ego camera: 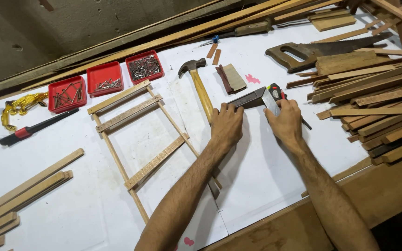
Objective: The person assembles a small ladder-like wooden frame on a workbench. They position thin wood slats as rungs between two side rails, measure the assembly with a tape measure, mark positions with a pencil, check alignment with a try square, then hammer nails to fasten the slats and press the frame together by hand.
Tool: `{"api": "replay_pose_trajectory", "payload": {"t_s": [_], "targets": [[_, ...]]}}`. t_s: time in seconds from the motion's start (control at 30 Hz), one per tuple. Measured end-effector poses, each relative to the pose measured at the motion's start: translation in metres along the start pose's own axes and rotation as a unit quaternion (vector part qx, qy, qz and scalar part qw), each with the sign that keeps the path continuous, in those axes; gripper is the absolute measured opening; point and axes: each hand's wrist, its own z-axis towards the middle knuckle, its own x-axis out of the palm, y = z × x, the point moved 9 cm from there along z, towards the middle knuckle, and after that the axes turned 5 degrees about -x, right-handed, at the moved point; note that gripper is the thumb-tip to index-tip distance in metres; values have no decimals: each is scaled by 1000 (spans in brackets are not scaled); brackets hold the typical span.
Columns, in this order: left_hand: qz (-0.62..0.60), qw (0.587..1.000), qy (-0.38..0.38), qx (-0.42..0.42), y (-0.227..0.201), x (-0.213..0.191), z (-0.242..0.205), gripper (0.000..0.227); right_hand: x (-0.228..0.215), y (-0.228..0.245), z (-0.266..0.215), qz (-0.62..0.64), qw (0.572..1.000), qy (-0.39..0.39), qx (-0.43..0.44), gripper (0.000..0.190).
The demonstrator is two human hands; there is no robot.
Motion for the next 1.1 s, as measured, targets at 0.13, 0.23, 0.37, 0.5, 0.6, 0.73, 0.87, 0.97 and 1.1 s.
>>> {"api": "replay_pose_trajectory", "payload": {"t_s": [0.13,0.23,0.37,0.5,0.6,0.73,0.87,0.97,1.1], "targets": [[1,1000,-27,-3,7,-6,1,29,1,32,-9,16,999,-24,-39,42],[22,999,25,-18,16,4,3,18,0,53,-11,24,996,-36,-72,41],[46,998,28,-33,20,-1,4,15,10,71,-11,-102,985,-9,-136,34],[31,997,52,-44,23,-1,3,15,19,84,-17,-253,949,14,-190,15],[20,999,-8,-24,23,-3,2,24,27,90,-22,-253,941,55,-217,14],[5,999,-24,-21,24,-7,-4,26,33,99,-26,-220,944,70,-237,19],[-15,999,-32,-22,32,-9,-7,28,33,104,-23,-211,945,80,-238,19],[-20,998,-52,-17,37,-12,-14,29,29,112,-23,-206,944,92,-240,20],[-57,997,-47,-31,44,-40,-23,32,23,142,-21,-160,946,80,-271,22]]}}
